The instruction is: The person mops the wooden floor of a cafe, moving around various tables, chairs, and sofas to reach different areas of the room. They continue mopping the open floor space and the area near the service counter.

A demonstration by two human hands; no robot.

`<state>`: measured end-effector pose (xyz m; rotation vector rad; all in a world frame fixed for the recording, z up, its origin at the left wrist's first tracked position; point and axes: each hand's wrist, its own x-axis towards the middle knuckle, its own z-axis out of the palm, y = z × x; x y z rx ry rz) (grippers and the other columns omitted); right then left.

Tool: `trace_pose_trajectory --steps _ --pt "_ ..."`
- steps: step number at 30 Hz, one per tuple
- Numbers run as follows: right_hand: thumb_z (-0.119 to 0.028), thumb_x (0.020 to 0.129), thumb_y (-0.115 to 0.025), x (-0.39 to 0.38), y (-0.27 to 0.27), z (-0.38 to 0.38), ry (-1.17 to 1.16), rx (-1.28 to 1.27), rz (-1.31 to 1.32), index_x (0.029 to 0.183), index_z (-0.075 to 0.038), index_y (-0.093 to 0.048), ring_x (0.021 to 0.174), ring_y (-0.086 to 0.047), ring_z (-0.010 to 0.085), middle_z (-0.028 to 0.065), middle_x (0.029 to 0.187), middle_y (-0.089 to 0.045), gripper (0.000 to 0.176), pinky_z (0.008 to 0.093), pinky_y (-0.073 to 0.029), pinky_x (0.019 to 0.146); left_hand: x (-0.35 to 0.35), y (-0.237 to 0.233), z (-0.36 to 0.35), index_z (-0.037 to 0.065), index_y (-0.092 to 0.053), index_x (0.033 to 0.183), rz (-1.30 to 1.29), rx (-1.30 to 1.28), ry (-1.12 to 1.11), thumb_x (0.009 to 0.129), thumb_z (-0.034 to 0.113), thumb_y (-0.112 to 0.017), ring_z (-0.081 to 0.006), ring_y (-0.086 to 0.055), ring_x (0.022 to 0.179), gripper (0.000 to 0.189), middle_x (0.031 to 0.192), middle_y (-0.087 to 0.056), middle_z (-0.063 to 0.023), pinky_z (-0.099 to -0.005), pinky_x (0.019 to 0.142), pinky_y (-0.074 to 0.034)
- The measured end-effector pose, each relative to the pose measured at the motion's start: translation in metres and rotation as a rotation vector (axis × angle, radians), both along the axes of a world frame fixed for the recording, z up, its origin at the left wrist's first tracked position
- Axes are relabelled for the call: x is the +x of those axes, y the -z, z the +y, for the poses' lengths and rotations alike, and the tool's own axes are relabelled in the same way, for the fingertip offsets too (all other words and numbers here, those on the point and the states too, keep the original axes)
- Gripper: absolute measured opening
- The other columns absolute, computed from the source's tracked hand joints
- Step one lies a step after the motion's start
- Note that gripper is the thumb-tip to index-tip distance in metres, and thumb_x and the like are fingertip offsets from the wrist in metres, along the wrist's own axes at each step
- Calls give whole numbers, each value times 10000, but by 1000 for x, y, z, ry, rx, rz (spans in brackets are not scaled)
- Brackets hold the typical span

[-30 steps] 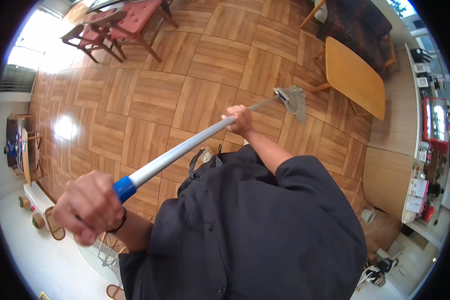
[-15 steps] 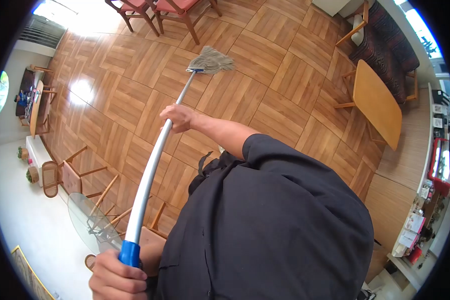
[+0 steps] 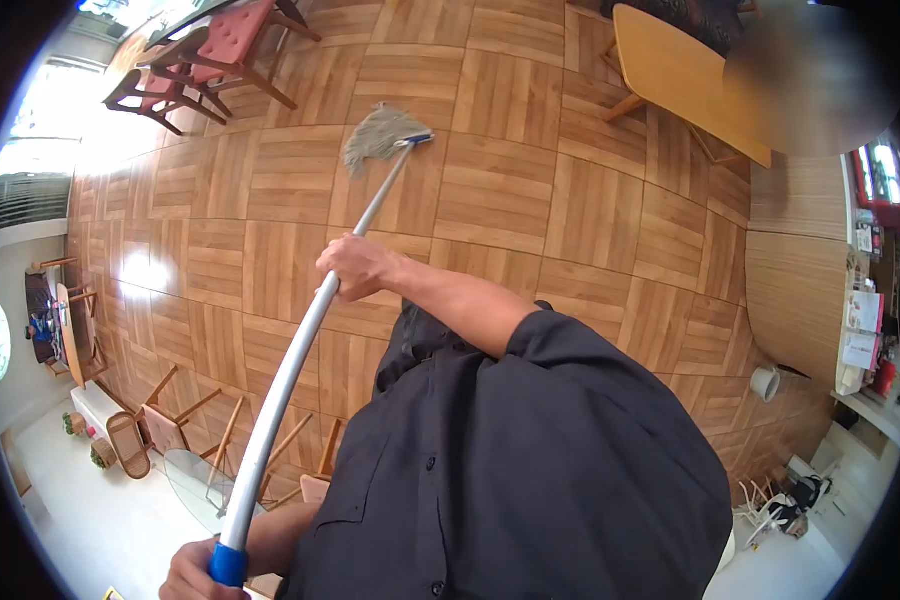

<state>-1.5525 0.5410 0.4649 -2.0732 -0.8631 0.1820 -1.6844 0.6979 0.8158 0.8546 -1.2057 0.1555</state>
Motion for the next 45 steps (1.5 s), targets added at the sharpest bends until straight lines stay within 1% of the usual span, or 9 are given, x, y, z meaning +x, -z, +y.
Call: trace_pose_trajectory --steps 1,8,14,18,21,25,34,37,45 --pt "-409 802 -719 -20 -3 -24 72 84 4 608 -77 -591 734 -625 358 132 697 -618 405 440 -501 683 -6 2 -13 113 -571 732 4 -20 27 749 12 -636 -73 -409 392 121 484 -437 45 -223 437 -333" --pt "-345 811 -756 -125 -1 -171 312 14 17 622 -68 -506 665 -580 342 133 644 -552 419 446 -466 654 -36 30 -87 76 -628 721 5 -128 388 764 -19 -717 -62 -530 443 137 530 -551 19 -182 473 -411" --pt "-246 779 -762 -212 28 -254 593 -73 -55 641 -56 -446 638 -502 340 138 649 -496 394 451 -407 589 -41 64 -102 69 -592 681 -23 133 648 855 31 -523 -186 -568 540 192 631 -533 -64 -283 522 -417" --pt "-181 803 -745 -261 42 -257 771 -106 -71 640 -44 -401 606 -442 347 147 627 -432 405 450 -361 555 -68 86 -106 76 -614 686 142 182 511 831 276 -559 -219 -621 614 253 651 -581 -55 -315 588 -462" --pt "-199 828 -723 -272 73 -245 851 -177 12 636 -47 -394 615 -436 344 137 616 -425 410 457 -357 572 -84 115 -71 112 -489 601 226 218 533 639 243 -641 -244 -518 541 204 598 -508 -40 -368 545 -364" --pt "-230 835 -727 -279 90 -205 713 -244 -2 638 -51 -377 588 -424 330 123 608 -389 440 448 -346 564 -117 127 3 109 -411 560 290 186 365 567 196 -631 -262 -438 501 236 550 -423 -42 -379 531 -311" --pt "-257 735 -798 -198 65 55 53 -315 -168 619 -55 -467 680 -514 378 150 659 -521 404 469 -404 594 -213 128 213 92 -419 516 393 -55 -232 576 199 -626 -225 -422 420 240 498 -427 -27 -369 462 -285" --pt "-272 731 -800 -196 40 148 -100 -157 -175 601 -43 -451 634 -476 375 149 626 -488 437 479 -374 568 -255 93 265 106 -443 518 298 112 -351 649 157 -620 -188 -462 405 226 497 -451 -16 -337 441 -325" --pt "-343 716 -791 -228 37 303 -524 -11 -146 642 -89 -502 766 -560 331 102 709 -552 392 450 -435 694 -378 29 256 120 -563 563 245 354 -866 809 199 -689 -114 -539 437 288 519 -519 13 -235 504 -447"
